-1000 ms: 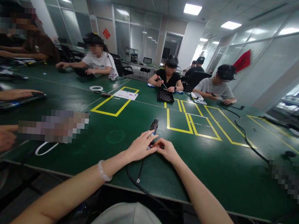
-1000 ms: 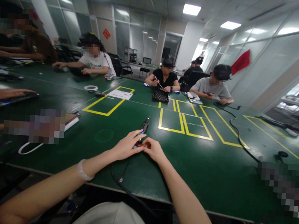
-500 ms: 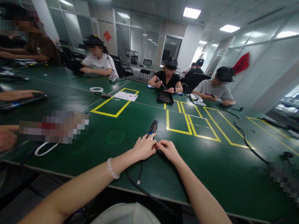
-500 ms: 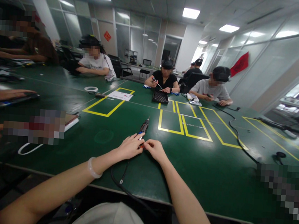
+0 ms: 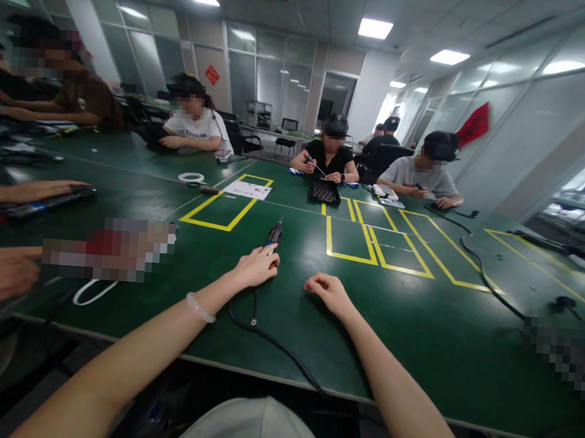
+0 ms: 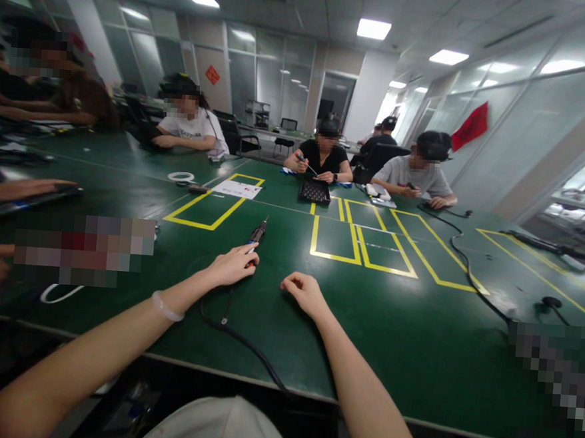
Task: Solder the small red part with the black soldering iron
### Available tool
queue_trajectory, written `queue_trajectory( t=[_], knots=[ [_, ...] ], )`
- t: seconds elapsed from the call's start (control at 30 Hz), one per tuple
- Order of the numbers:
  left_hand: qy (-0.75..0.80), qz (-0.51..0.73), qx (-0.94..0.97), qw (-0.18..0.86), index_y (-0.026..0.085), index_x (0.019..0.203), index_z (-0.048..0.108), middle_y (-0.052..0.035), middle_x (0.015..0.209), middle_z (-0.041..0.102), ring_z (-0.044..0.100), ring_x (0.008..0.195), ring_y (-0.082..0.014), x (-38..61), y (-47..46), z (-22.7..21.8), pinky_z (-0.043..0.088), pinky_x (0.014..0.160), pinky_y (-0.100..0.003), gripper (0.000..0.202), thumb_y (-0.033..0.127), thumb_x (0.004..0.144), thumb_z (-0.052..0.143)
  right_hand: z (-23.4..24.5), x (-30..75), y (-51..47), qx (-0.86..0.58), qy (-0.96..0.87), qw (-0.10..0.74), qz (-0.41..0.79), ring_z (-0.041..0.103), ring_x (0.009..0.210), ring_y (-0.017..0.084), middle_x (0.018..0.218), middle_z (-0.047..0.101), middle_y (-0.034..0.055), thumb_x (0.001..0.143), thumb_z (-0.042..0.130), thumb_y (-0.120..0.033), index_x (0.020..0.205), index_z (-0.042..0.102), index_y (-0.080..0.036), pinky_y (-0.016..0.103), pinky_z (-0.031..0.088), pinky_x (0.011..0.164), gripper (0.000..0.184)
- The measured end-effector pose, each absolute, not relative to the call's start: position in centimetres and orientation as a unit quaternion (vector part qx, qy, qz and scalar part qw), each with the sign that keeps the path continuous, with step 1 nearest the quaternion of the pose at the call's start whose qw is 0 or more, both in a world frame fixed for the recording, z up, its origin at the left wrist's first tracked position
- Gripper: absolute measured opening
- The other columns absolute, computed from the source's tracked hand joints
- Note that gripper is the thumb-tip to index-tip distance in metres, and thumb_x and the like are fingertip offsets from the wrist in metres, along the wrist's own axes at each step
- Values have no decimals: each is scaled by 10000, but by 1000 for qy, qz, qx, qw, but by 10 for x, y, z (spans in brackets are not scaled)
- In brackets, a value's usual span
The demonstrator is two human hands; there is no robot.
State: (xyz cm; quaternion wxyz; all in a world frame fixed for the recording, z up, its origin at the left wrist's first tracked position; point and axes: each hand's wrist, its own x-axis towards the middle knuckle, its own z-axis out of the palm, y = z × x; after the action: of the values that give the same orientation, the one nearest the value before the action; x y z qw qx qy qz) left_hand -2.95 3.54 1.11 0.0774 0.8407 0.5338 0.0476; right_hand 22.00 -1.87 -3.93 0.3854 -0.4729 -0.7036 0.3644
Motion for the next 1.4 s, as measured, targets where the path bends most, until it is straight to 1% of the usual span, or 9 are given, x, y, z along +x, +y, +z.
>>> queue_trajectory(
  t=[0.2,0.43,0.6,0.73,0.8,0.9,1.23,1.33,1.4],
  knots=[
    [556,22,828,64,328,1100,636,34,1612,259,437,1338,-309,-83,81,9,446,994,-512,322,433,862,447,-42,221,-18,-465,-707,385,369,649,752,166,821,721,44,888,554,-324,821,704,-162,260,490,718,231],
    [552,12,831,69,249,1125,654,-61,1608,267,478,1312,-264,-137,124,9,397,1045,-384,373,397,838,468,-41,222,-19,-465,-709,380,371,645,750,162,824,719,43,896,550,-332,825,703,-162,258,489,718,240],
    [543,-13,837,64,241,1245,608,-60,1615,245,466,1316,-245,-161,135,12,374,1053,-327,450,371,829,494,-40,221,-20,-469,-713,374,363,635,732,154,810,714,38,898,548,-336,821,704,-163,254,483,712,246],
    [604,7,797,-32,210,1358,492,-124,1502,406,534,1219,-292,-152,117,16,446,961,-362,557,377,827,523,-38,220,-21,-467,-713,372,368,630,729,153,807,712,40,896,549,-339,812,700,-159,253,478,709,249],
    [632,20,770,-83,142,1319,491,-174,1353,510,579,1123,-311,-141,102,17,487,874,-376,532,373,839,506,-37,220,-21,-465,-712,372,371,628,728,155,805,711,41,895,550,-340,812,699,-156,257,478,712,251],
    [649,31,750,-120,108,1259,505,-188,1223,551,602,1045,-311,-128,85,16,507,797,-372,455,335,867,460,-36,220,-21,-467,-714,370,369,624,725,154,802,710,41,894,550,-340,816,703,-155,259,478,714,253],
    [680,82,720,-113,81,1126,579,-204,1082,641,635,985,-340,-120,79,21,491,799,-429,380,288,944,318,-36,219,-22,-471,-720,362,359,622,715,151,790,708,35,897,546,-337,808,702,-162,253,473,701,250],
    [666,122,729,-100,136,1126,582,-162,1096,664,635,1007,-307,-102,69,27,478,823,-397,392,338,976,282,-35,219,-23,-469,-720,361,361,625,715,152,792,708,35,897,544,-340,812,701,-164,254,475,697,251],
    [649,142,746,-44,187,1128,585,-113,1054,690,655,957,-270,-82,58,28,475,795,-357,369,381,979,309,-35,218,-23,-470,-718,363,363,627,716,154,790,707,36,895,547,-347,807,695,-164,255,479,696,252]
  ],
)
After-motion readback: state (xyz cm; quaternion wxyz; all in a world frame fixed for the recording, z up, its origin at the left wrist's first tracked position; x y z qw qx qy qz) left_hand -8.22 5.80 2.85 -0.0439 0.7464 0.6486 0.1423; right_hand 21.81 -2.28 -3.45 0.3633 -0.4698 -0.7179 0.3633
